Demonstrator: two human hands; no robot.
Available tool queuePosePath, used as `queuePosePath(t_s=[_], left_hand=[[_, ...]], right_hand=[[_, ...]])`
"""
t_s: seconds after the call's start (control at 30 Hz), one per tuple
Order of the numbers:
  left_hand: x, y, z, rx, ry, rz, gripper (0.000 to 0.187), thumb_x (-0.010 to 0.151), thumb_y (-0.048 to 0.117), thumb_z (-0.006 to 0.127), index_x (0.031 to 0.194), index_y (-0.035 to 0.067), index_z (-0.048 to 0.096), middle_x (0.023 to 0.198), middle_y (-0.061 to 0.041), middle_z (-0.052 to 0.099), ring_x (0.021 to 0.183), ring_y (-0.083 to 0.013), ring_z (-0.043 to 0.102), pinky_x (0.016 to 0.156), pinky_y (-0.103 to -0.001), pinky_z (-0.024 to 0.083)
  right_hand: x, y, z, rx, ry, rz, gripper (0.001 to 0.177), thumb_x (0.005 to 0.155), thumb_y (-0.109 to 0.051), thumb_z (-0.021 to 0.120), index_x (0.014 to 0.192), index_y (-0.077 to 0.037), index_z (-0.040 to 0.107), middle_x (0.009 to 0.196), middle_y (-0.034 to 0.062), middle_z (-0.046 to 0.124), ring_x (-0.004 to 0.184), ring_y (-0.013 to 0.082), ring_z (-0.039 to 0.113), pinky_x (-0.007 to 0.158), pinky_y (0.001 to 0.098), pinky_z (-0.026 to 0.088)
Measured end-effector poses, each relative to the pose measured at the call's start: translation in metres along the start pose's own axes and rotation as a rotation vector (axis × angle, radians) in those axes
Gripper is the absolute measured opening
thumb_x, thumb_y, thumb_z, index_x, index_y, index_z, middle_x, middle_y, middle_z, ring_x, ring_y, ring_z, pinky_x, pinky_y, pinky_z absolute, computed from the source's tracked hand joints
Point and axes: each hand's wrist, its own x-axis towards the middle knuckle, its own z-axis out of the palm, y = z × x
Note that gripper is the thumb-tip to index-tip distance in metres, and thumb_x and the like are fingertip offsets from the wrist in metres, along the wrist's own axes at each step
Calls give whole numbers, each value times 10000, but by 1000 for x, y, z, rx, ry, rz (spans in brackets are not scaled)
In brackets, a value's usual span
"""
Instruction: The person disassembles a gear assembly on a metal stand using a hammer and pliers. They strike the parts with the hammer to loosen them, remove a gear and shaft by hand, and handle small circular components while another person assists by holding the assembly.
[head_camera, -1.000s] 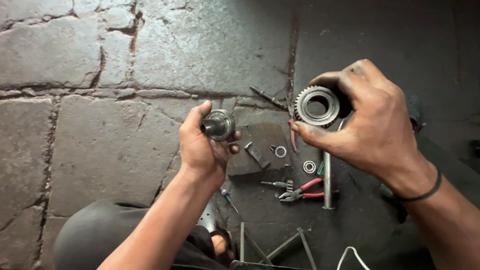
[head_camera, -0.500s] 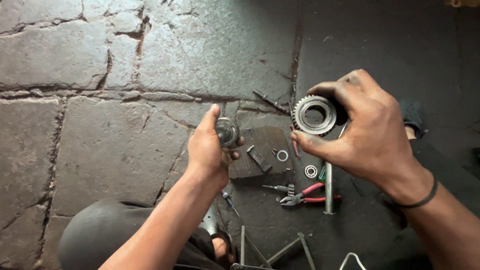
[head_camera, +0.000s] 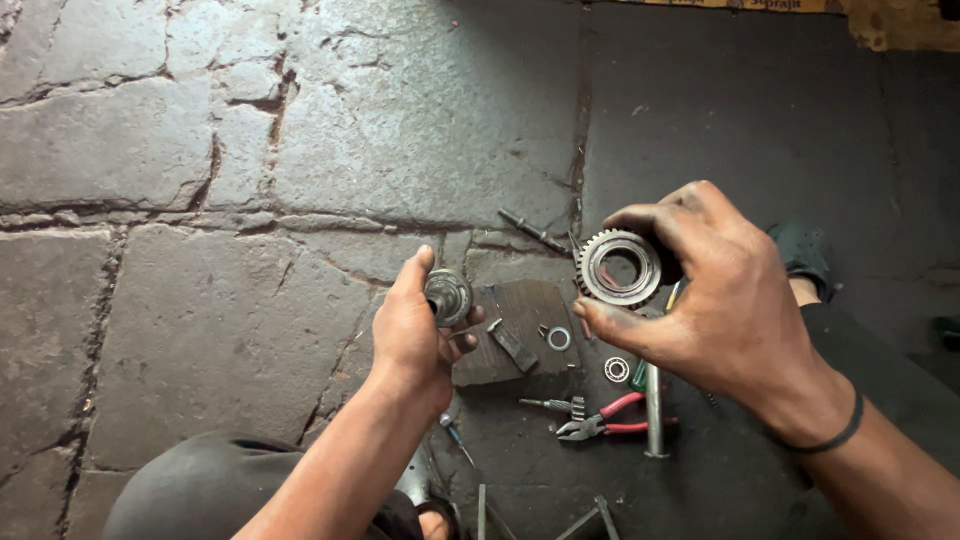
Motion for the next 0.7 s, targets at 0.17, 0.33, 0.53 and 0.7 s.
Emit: queuePosePath(t_s=[0.17,0.33,0.53,0.7], left_hand=[[-1,0,0,11,-23,-3,360,960,464,567,997,107,606,752,-51,621,633,-198,630,509,-339,444],[-6,-2,2,56,-183,83,239,957,340,587,995,103,587,791,-54,621,673,-205,631,542,-326,501],[-23,-4,4,65,-467,-28,239,900,186,646,1128,119,622,931,-54,668,779,-202,675,654,-352,566],[-31,-11,2,13,-811,-168,566,945,565,578,1134,37,652,940,-118,697,771,-182,687,653,-324,578]], right_hand=[[0,-1,1,8,-6,1,602,650,-374,914,1077,6,723,964,135,662,844,244,705,679,353,593],[-1,-3,2,-5,1,7,630,637,-394,919,1083,7,724,957,141,656,840,254,698,684,364,581],[-1,-14,1,105,31,-51,637,670,-406,896,1129,-9,703,1000,128,656,898,237,706,737,343,588],[-9,-23,2,242,14,-89,628,668,-357,903,1162,-37,685,1071,107,695,970,205,741,807,318,613]])
